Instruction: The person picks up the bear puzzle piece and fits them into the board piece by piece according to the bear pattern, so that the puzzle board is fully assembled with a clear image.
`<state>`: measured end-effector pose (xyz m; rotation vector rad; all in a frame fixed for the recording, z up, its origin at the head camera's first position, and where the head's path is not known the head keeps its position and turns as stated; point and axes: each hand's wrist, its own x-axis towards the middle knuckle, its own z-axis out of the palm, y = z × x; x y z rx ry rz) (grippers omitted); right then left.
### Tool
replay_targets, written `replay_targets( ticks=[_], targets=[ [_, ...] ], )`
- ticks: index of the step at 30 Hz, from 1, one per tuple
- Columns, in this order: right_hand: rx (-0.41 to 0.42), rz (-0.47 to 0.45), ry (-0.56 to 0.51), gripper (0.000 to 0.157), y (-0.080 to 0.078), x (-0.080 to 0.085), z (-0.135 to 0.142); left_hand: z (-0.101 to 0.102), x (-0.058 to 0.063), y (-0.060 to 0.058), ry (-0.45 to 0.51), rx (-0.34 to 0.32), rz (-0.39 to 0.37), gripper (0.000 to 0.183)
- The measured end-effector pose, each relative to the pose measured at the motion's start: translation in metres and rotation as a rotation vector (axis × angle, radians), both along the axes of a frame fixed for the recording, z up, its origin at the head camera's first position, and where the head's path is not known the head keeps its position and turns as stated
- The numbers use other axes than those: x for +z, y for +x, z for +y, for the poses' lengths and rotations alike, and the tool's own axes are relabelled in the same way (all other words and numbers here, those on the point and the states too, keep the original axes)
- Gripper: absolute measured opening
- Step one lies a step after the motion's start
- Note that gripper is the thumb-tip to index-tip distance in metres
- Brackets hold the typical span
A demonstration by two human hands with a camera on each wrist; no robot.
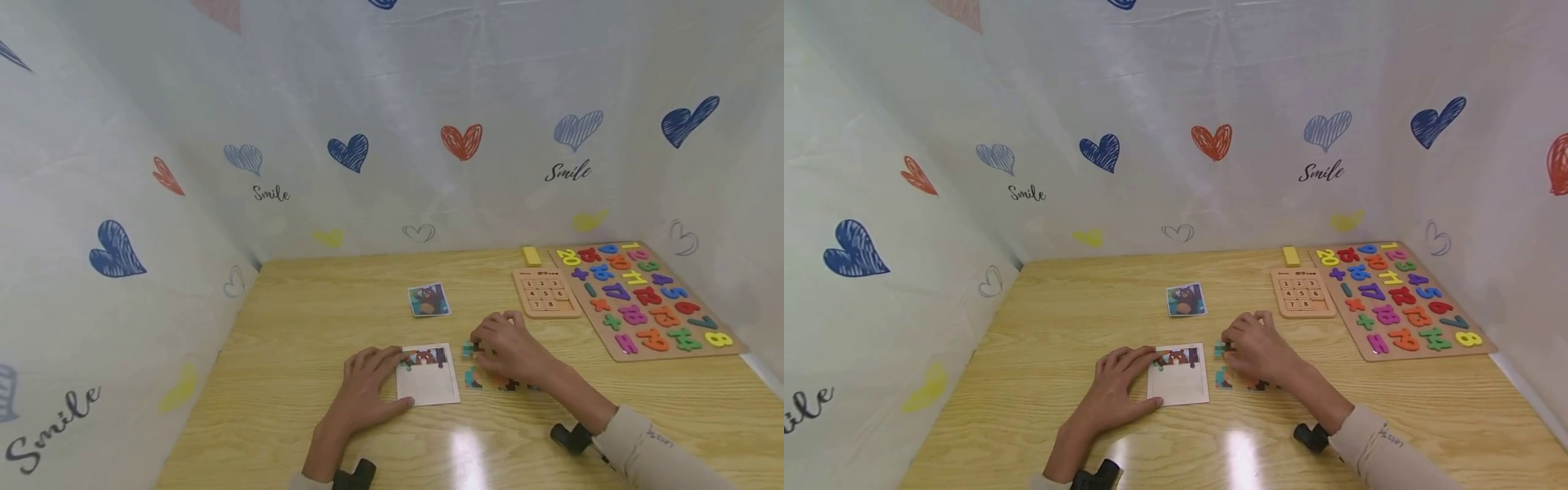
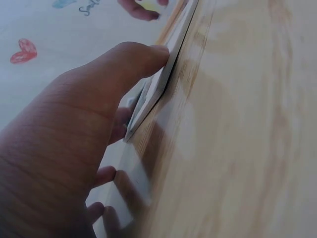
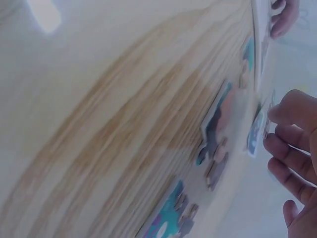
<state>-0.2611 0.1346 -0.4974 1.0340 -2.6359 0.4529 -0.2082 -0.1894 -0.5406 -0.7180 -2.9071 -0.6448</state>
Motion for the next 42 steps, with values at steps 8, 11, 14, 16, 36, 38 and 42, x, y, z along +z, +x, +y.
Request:
replay_targets(
  ticks=[8,11,14,16,36,38,42],
  targets=[
    [0.027,-0.028,-0.034,0.02,0.005,0.008,-0.018,-0.001,0.0,-0.001,0.0,0.0,-0.009,0.078],
    [0.054,-0.025,-0.047,0.019,0.007,0.01,-0.023,-0.001,-0.001,0.0,0.0,0.001,-0.015,0.078],
    [0.077,-0.021,-0.051,0.019,0.008,0.011,-0.027,-0.001,0.0,0.0,0.008,0.002,-0.019,0.078],
    [0.089,-0.024,-0.051,0.019,0.008,0.012,-0.029,-0.001,0.0,0.0,0.01,0.003,-0.021,0.078],
    [0.152,0.003,0.007,0.018,0.01,0.011,-0.061,0.001,-0.001,-0.001,-0.009,0.005,-0.027,0.078],
    [0.173,0.007,-0.003,0.019,0.01,0.011,-0.063,0.001,0.0,-0.002,-0.012,0.004,-0.027,0.078],
    [0.204,0.005,-0.017,0.02,0.011,0.009,-0.069,-0.001,0.001,-0.001,-0.007,0.0,-0.029,0.078]
  ],
)
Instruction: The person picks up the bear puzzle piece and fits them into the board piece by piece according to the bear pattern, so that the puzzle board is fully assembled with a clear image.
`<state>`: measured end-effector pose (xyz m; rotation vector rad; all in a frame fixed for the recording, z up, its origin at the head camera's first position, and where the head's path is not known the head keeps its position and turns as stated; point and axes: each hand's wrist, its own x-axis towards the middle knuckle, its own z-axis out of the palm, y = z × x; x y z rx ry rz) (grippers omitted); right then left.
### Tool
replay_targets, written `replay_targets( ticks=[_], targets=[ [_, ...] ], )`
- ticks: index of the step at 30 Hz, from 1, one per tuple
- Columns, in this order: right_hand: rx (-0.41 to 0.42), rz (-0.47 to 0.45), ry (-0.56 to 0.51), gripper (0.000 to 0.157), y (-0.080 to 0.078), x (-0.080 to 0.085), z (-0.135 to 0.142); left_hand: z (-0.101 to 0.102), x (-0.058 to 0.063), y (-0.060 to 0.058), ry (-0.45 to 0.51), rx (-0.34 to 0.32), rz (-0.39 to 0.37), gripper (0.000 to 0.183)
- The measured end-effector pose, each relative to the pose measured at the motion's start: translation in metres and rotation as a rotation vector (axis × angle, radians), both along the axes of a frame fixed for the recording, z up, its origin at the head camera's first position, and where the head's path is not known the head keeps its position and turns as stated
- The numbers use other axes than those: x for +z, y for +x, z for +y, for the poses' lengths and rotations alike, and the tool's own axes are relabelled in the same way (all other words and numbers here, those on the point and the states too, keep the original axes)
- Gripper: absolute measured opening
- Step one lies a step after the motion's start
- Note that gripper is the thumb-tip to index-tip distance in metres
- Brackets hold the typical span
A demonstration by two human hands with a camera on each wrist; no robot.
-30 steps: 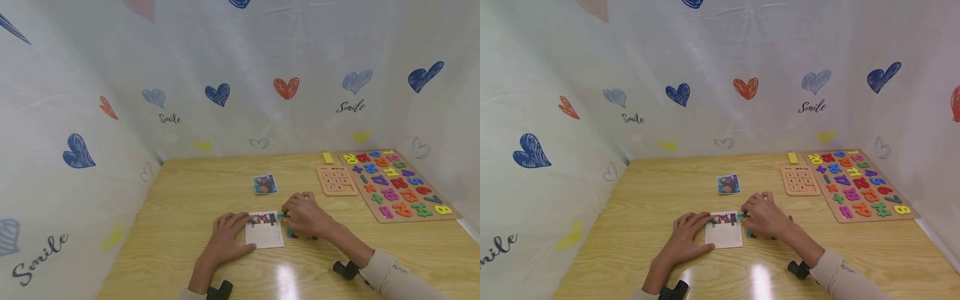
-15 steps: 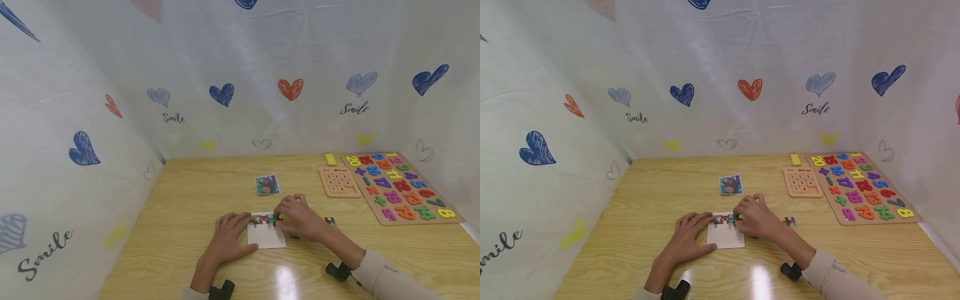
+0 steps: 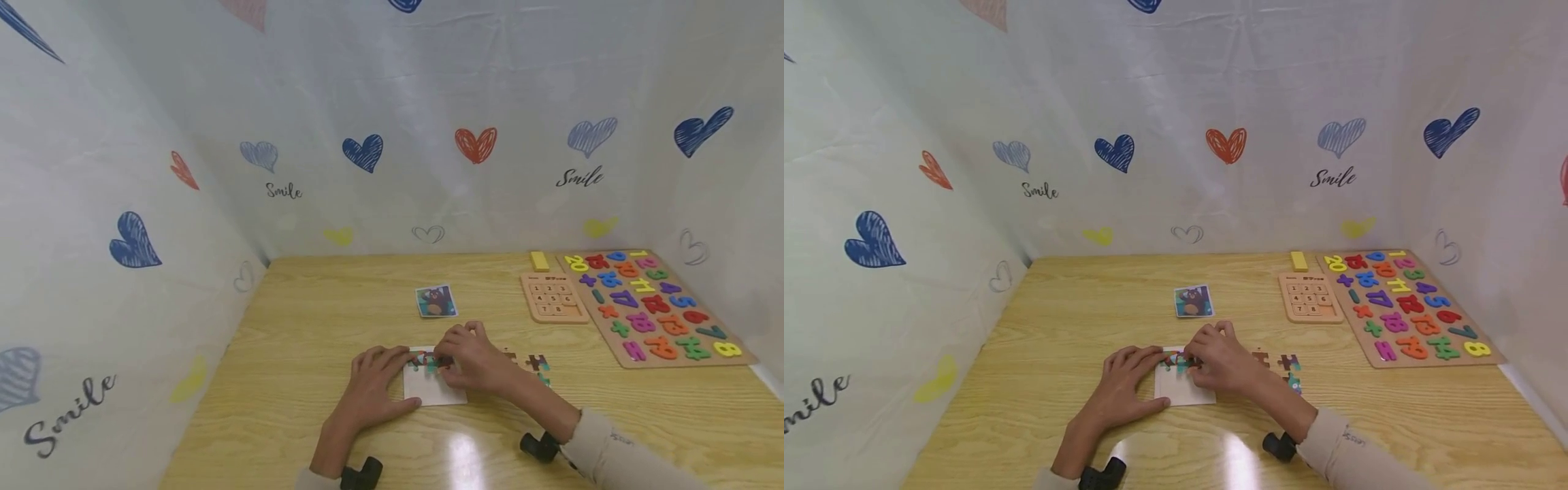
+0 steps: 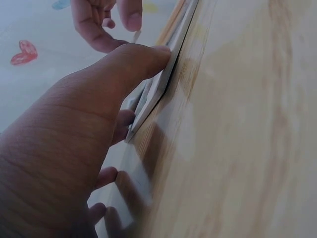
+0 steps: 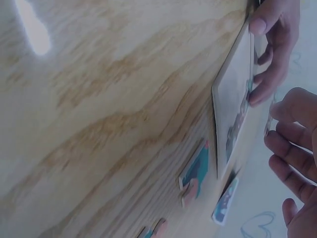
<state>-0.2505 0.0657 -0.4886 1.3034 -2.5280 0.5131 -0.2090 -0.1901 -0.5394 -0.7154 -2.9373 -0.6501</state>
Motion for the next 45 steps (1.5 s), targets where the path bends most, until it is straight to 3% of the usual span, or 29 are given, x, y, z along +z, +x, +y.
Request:
replay_targets(
  ticks=[19,33,45],
  targets=[
    [0.062,0.049,-0.016,0.019,-0.001,-0.01,-0.021,-0.002,0.002,0.002,0.006,0.002,-0.003,0.076],
    [0.023,0.039,0.059,0.022,0.003,-0.018,-0.03,-0.001,-0.001,0.002,0.005,-0.001,0.011,0.077],
    [-0.009,0.108,0.143,0.006,0.003,-0.022,-0.037,-0.001,0.0,0.0,-0.02,-0.001,0.014,0.078]
  ],
)
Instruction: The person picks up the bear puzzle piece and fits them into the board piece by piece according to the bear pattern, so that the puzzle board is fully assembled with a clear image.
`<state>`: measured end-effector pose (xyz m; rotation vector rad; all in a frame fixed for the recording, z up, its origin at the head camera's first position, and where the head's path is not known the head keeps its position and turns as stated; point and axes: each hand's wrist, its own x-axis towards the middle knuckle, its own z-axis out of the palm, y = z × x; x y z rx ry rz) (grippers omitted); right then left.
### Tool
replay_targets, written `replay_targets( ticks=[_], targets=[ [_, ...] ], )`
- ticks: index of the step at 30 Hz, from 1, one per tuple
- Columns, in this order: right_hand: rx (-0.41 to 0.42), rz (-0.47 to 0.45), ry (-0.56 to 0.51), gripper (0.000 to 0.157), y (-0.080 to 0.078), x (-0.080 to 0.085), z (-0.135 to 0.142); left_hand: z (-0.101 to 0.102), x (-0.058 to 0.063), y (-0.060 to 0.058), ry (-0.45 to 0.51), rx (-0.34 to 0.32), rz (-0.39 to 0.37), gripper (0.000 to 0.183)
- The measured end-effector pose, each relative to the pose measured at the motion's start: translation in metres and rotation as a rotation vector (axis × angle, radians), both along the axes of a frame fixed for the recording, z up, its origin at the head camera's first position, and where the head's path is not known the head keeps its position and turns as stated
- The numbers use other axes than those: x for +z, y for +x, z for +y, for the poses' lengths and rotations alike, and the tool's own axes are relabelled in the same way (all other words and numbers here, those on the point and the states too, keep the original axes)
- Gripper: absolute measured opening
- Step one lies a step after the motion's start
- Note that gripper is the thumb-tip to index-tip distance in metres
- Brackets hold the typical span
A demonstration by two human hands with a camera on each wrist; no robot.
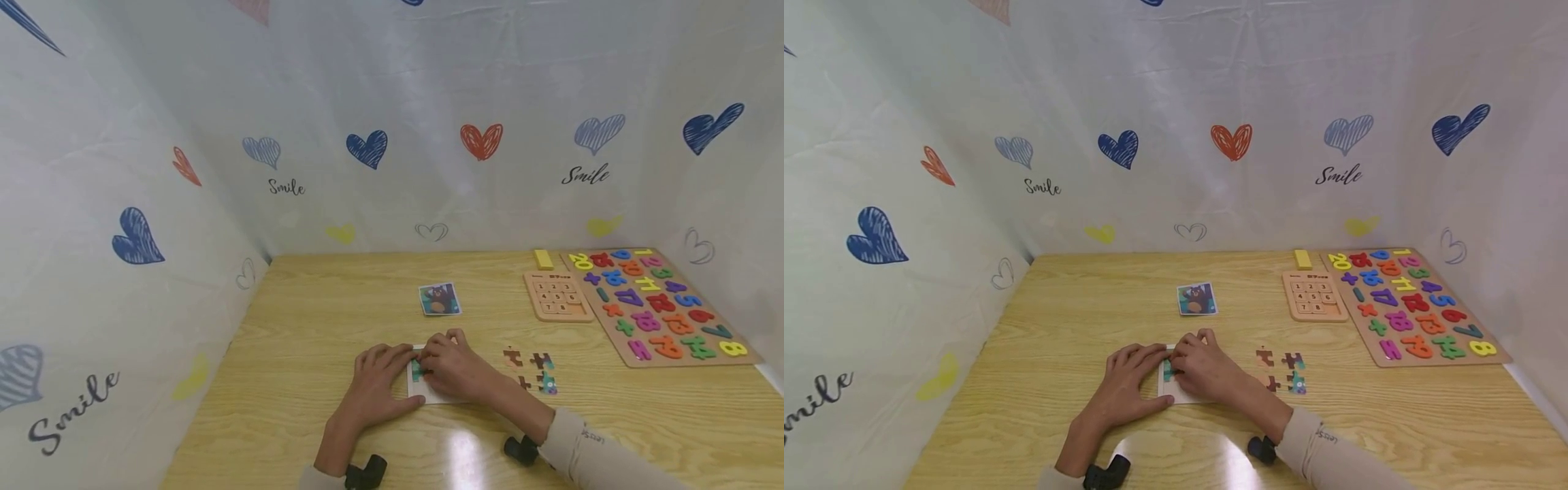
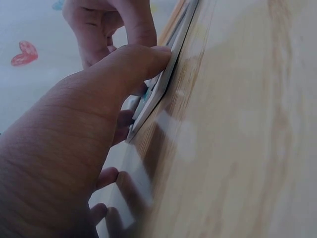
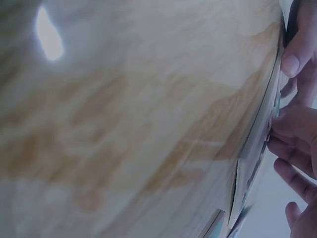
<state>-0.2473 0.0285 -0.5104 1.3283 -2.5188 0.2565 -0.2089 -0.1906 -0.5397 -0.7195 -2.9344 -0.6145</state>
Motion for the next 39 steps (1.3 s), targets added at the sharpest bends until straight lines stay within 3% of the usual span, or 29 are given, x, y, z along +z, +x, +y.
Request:
replay_targets(
  ticks=[9,17,30,39],
  targets=[
    [0.02,0.003,-0.043,0.006,0.002,0.001,0.001,0.0,0.001,0.0,-0.001,0.005,-0.014,0.078],
    [0.003,-0.032,-0.007,0.01,0.003,0.004,0.002,0.001,0.002,0.0,0.026,0.012,-0.019,0.074],
    [0.035,-0.032,-0.01,0.015,0.005,0.006,0.009,0.002,0.005,0.0,0.039,-0.003,-0.01,0.055],
    [-0.109,-0.143,-0.064,0.018,0.0,0.022,0.037,0.003,0.005,0.0,0.036,0.011,-0.018,0.054]
  ],
)
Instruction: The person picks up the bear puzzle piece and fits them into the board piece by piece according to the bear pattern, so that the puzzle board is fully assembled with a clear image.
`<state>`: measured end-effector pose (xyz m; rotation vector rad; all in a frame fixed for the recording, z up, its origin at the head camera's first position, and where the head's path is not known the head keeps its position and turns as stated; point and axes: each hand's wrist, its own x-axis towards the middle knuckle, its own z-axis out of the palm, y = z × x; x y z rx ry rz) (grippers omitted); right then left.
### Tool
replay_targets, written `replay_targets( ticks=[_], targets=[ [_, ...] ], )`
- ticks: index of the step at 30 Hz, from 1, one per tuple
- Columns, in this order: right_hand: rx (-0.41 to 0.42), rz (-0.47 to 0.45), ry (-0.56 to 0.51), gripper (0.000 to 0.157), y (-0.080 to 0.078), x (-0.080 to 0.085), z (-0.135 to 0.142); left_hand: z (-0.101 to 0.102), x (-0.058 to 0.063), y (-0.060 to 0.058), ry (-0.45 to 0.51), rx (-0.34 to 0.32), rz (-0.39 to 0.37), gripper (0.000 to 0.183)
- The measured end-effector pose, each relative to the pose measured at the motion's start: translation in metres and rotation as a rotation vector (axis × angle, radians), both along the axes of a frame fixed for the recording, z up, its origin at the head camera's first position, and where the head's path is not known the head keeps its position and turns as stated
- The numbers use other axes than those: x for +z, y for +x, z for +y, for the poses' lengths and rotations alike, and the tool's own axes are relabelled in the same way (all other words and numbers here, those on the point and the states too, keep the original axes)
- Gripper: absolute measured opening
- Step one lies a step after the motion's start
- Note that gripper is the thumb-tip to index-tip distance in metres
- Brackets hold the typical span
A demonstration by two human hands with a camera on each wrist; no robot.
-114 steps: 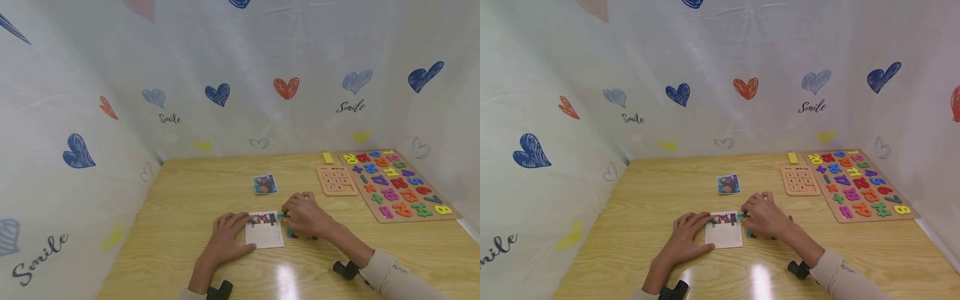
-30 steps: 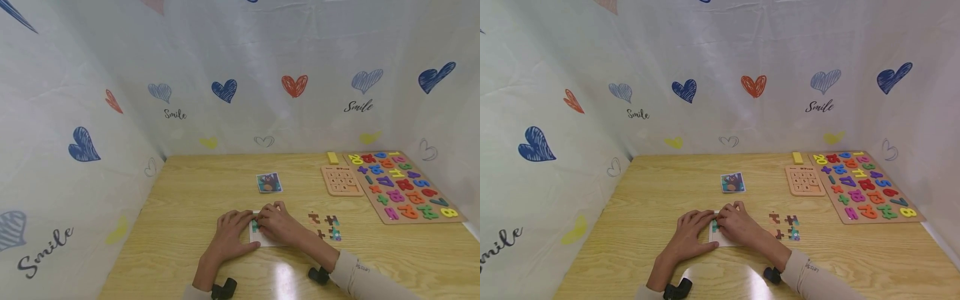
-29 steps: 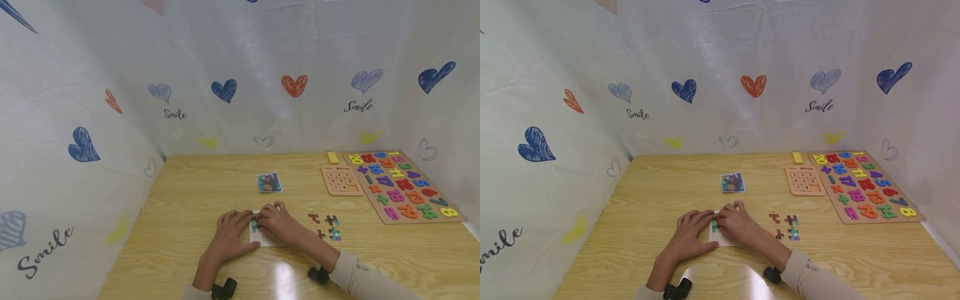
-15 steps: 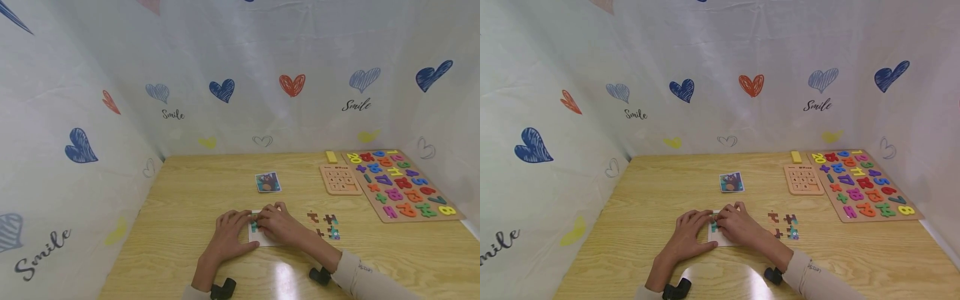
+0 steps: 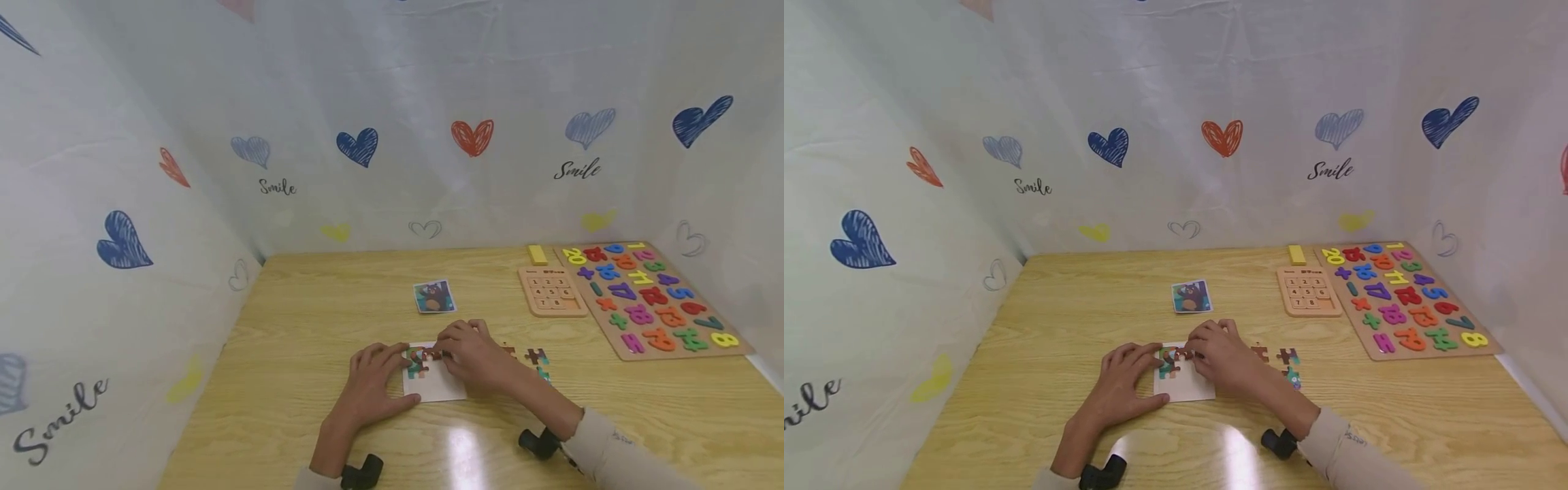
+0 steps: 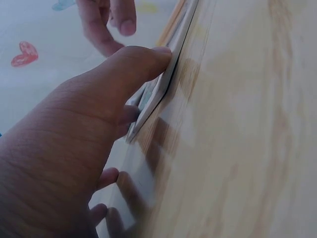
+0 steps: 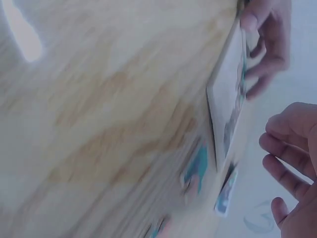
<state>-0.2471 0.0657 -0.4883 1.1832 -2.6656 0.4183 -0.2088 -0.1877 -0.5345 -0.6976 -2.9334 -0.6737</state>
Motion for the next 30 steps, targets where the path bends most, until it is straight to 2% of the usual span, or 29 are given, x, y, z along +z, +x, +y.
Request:
replay_targets(
  ticks=[7,15,23,30],
  targets=[
    [-0.052,-0.035,-0.069,0.02,-0.002,0.001,0.039,0.0,0.0,0.0,0.018,0.001,0.001,0.057],
    [-0.077,0.001,-0.119,0.021,-0.001,-0.007,0.076,0.0,-0.002,0.001,0.027,-0.001,-0.002,0.057],
    [-0.136,0.011,-0.09,0.02,-0.001,-0.015,0.098,-0.001,-0.004,0.001,0.032,0.006,-0.011,0.057],
    [-0.111,0.013,-0.144,0.021,0.0,-0.023,0.114,-0.001,-0.003,0.002,0.037,0.012,-0.015,0.058]
  ],
)
